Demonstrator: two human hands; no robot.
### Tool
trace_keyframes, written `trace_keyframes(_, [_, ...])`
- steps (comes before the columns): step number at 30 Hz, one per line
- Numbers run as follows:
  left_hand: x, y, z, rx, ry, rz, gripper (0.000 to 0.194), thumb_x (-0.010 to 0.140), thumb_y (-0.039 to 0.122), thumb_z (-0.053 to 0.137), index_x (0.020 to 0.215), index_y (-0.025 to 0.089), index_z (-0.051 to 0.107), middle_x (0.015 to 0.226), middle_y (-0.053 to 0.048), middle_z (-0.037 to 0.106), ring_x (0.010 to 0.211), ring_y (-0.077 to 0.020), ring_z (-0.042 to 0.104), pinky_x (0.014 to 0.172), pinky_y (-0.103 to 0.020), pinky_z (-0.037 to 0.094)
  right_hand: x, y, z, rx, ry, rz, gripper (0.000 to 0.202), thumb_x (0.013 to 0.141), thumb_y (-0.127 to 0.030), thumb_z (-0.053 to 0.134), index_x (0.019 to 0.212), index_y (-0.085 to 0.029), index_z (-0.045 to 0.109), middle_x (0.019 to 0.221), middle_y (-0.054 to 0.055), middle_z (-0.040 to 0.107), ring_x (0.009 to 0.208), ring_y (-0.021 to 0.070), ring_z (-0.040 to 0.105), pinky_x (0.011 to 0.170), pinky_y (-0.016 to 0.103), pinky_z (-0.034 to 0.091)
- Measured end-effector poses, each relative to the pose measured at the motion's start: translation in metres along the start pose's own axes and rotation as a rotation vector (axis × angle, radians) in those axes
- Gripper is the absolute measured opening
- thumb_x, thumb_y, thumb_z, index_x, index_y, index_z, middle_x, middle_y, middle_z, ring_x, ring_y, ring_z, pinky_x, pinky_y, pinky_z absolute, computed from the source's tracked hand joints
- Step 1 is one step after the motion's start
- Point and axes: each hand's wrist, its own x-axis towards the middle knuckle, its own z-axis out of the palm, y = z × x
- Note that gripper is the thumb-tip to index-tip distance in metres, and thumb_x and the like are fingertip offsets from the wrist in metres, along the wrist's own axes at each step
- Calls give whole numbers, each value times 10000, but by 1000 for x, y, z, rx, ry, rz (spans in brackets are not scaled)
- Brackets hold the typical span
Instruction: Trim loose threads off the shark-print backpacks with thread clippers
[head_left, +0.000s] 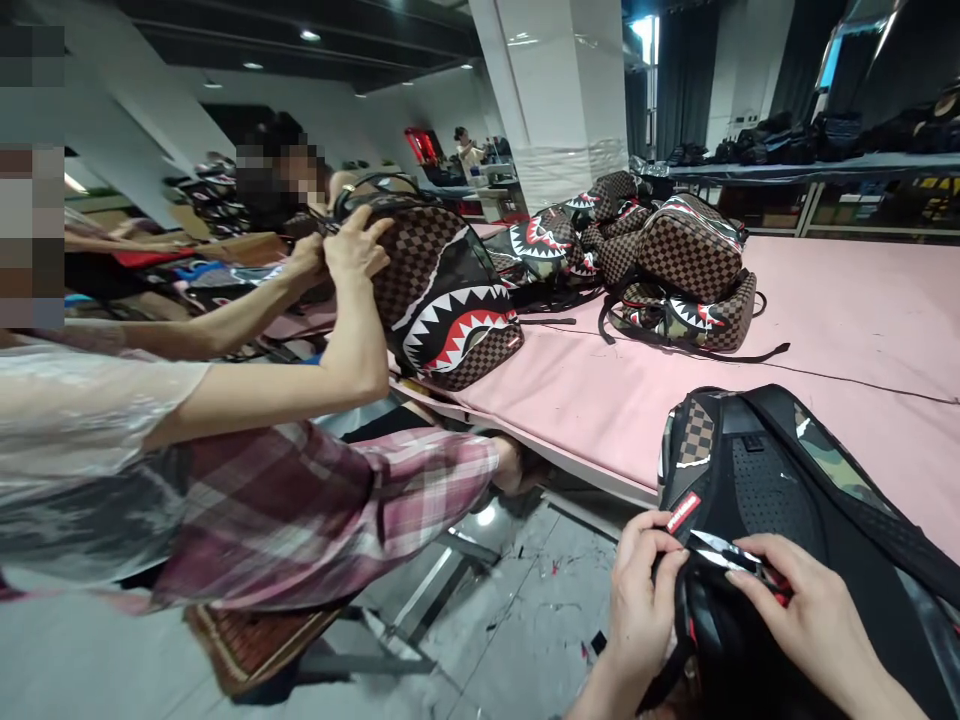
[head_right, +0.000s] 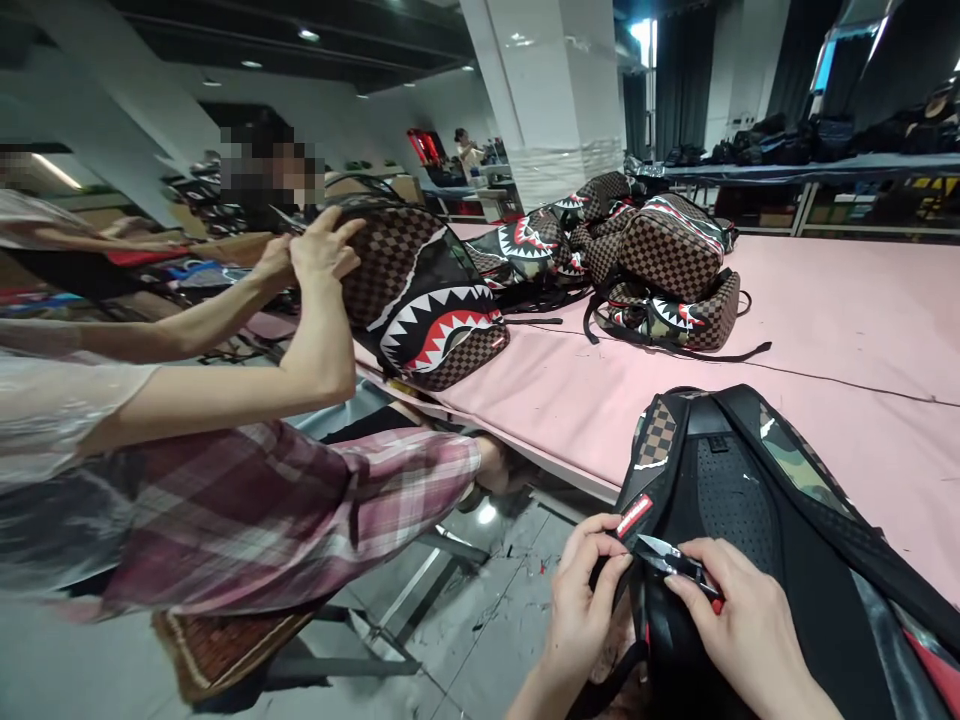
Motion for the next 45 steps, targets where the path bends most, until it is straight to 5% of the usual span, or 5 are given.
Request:
trace_keyframes(9, [-3, -2, 3, 19, -29, 3, 157, 879, 211, 424, 804, 147, 546, 1093, -126, 500, 1041, -192, 487, 887, -352, 402, 1, 3, 0, -85, -53, -214, 158, 899, -320, 484, 987, -222, 570, 855, 34, 599, 739, 114, 609, 630, 204, 486])
trace_keyframes(24, [4, 2, 1, -28, -2, -15, 175, 838, 217, 453, 720, 154, 565, 983, -93, 535, 941, -185, 513, 843, -319, 404, 4, -3, 4, 18, -9, -96, 137, 898, -261, 485, 895, -192, 603, 801, 29, 600, 713, 109, 581, 649, 219, 428])
trace_keyframes(30, [18, -10, -3, -174, -23, -262, 243, 791, 379, 541, 683, 161, 554, 1041, -80, 550, 993, -211, 505, 911, -320, 359, 6, -7, 2, 209, 41, 132, 102, 813, -272, 580, 831, -180, 621, 779, 12, 621, 720, 114, 564, 640, 213, 401])
trace_keyframes(39, [12, -10, -2, -358, -31, -340, 285, 737, 431, 629, 707, 153, 571, 1113, -74, 533, 1067, -215, 474, 950, -311, 334, -6, -19, 7, 4, 30, 41, 182, 877, -364, 511, 890, -205, 600, 787, -5, 591, 717, 121, 542, 638, 250, 340])
trace_keyframes(45, [15, -1, -4, -760, 101, -599, 423, 623, 513, 709, 583, 126, 541, 1063, -52, 564, 1008, -179, 496, 814, -221, 425, -1, -11, 8, 184, 163, 151, 116, 821, -291, 580, 826, -177, 601, 758, -12, 599, 660, 92, 531, 607, 211, 361])
